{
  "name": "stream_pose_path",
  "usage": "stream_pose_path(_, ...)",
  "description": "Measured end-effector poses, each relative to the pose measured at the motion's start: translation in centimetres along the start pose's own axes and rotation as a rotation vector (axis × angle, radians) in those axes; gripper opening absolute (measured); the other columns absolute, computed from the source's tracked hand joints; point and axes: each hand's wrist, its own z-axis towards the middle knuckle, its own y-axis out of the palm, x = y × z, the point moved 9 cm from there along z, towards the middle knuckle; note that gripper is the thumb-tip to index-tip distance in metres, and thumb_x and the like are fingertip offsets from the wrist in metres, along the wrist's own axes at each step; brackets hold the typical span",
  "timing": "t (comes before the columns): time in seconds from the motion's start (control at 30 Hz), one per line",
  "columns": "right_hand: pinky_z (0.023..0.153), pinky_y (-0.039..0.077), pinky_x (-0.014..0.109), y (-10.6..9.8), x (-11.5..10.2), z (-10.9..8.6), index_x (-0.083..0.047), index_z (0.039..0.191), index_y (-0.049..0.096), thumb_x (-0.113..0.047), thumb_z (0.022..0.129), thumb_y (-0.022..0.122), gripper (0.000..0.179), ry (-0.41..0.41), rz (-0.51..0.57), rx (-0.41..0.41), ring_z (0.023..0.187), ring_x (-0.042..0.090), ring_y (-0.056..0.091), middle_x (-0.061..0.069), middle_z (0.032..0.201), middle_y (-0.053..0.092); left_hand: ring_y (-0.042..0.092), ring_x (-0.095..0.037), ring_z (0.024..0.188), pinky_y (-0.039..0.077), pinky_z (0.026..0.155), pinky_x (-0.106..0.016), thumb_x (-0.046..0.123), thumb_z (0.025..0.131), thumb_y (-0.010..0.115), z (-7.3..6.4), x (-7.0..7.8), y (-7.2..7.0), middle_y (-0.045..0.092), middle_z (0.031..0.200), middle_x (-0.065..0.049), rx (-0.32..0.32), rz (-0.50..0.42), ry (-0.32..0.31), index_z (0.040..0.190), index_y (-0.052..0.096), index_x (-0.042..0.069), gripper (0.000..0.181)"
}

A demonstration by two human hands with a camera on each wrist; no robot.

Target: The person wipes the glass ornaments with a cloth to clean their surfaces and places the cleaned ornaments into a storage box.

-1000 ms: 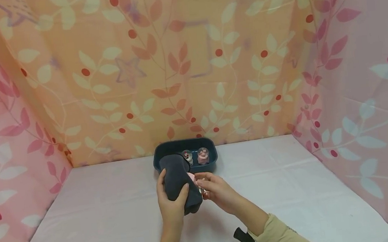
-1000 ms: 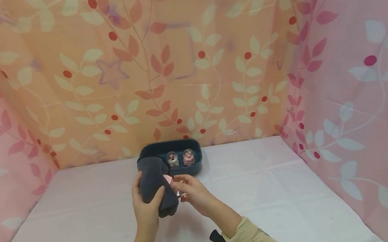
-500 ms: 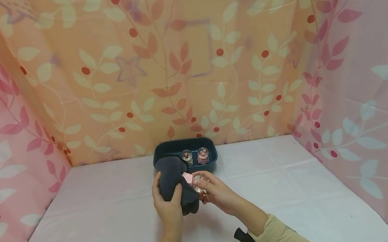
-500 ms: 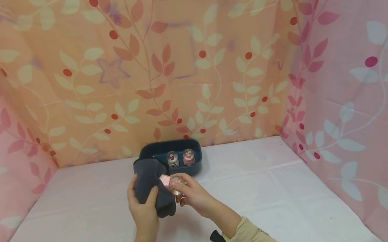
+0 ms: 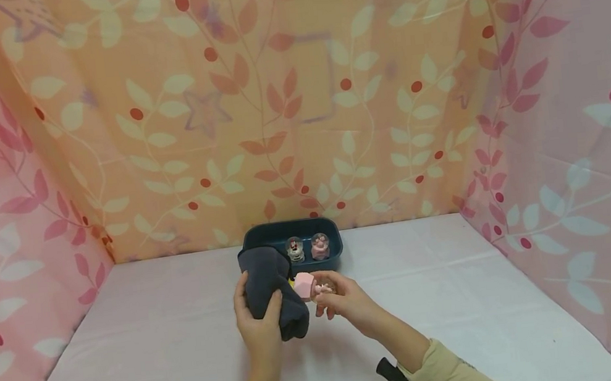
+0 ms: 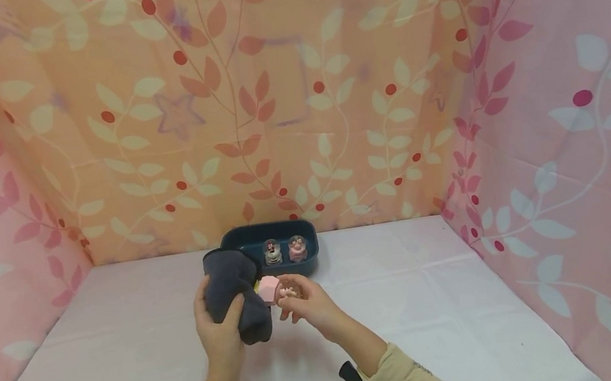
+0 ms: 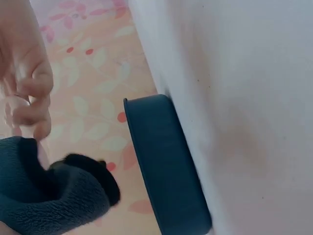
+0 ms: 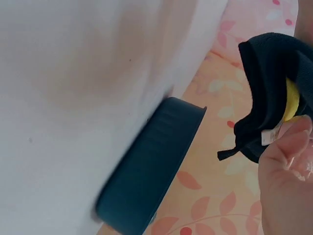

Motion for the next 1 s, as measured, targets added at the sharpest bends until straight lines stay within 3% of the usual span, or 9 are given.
stream_pose_path(0.17,0.07,0.051,0.026,0.1,-0.3,-0.1,0.005,0.136,0.047,-0.009,0.089,0.062,0.052,-0.027,-0.046,-0.005,0.082,0.017,0.058,0.019,0.124,0.056,0.049,-0.027,0.112,0.051,0.082,-0.024,-0.004,0.086,0.067,-0.7,0.1,1.8,0.043,0.133,-0.014,-0.161,-0.004,0.051,0.146,0.036,0.01,0.069)
stream_pose_path(0.27,0.074,0.052,0.026,0.4,-0.3,0.0,0.005,0.137,0.046,-0.007,0.088,0.062,0.053,-0.04,-0.033,-0.048,0.086,0.019,0.056,0.022,0.138,0.047,0.051,-0.027,0.108,0.052,0.079,-0.026,-0.004,0.085,0.068,-0.9,-0.2,2.3,0.044,0.133,-0.015,-0.194,0.007,0.052,0.146,0.036,0.011,0.071)
stream_pose_path(0.43,0.079,0.05,0.028,1.3,0.2,0.2,0.002,0.142,0.037,-0.007,0.092,0.056,0.054,-0.008,0.093,-0.137,0.096,0.02,0.056,0.021,0.146,0.036,0.049,-0.028,0.112,0.051,0.081,-0.025,-0.003,0.086,0.068,-1.1,-0.7,2.0,0.044,0.135,-0.012,-0.153,0.026,0.012,0.147,0.035,0.014,0.071)
stream_pose_path(0.57,0.077,0.046,0.03,1.9,0.3,0.1,-0.001,0.144,0.03,-0.02,0.098,0.05,0.054,0.036,0.173,-0.159,0.097,0.019,0.054,0.019,0.143,0.034,0.047,-0.028,0.115,0.05,0.082,-0.022,-0.003,0.086,0.067,-1.1,-0.7,1.8,0.043,0.136,-0.011,-0.118,0.033,0.015,0.147,0.034,0.013,0.071)
stream_pose_path(0.7,0.075,0.044,0.03,1.8,0.2,0.3,-0.001,0.142,0.035,-0.031,0.102,0.048,0.052,0.028,0.123,-0.104,0.095,0.02,0.052,0.017,0.136,0.043,0.048,-0.028,0.114,0.051,0.081,-0.022,-0.005,0.085,0.067,-1.1,-0.5,1.7,0.044,0.135,-0.011,-0.103,0.031,0.038,0.146,0.035,0.012,0.071)
stream_pose_path(1.0,0.076,0.045,0.03,1.3,-0.3,0.1,0.001,0.137,0.041,-0.026,0.102,0.048,0.044,-0.019,0.024,-0.031,0.092,0.021,0.05,0.015,0.122,0.051,0.048,-0.029,0.112,0.05,0.08,-0.021,-0.008,0.085,0.064,-1.2,0.2,1.3,0.046,0.131,-0.015,-0.047,0.036,0.085,0.143,0.041,0.009,0.064)
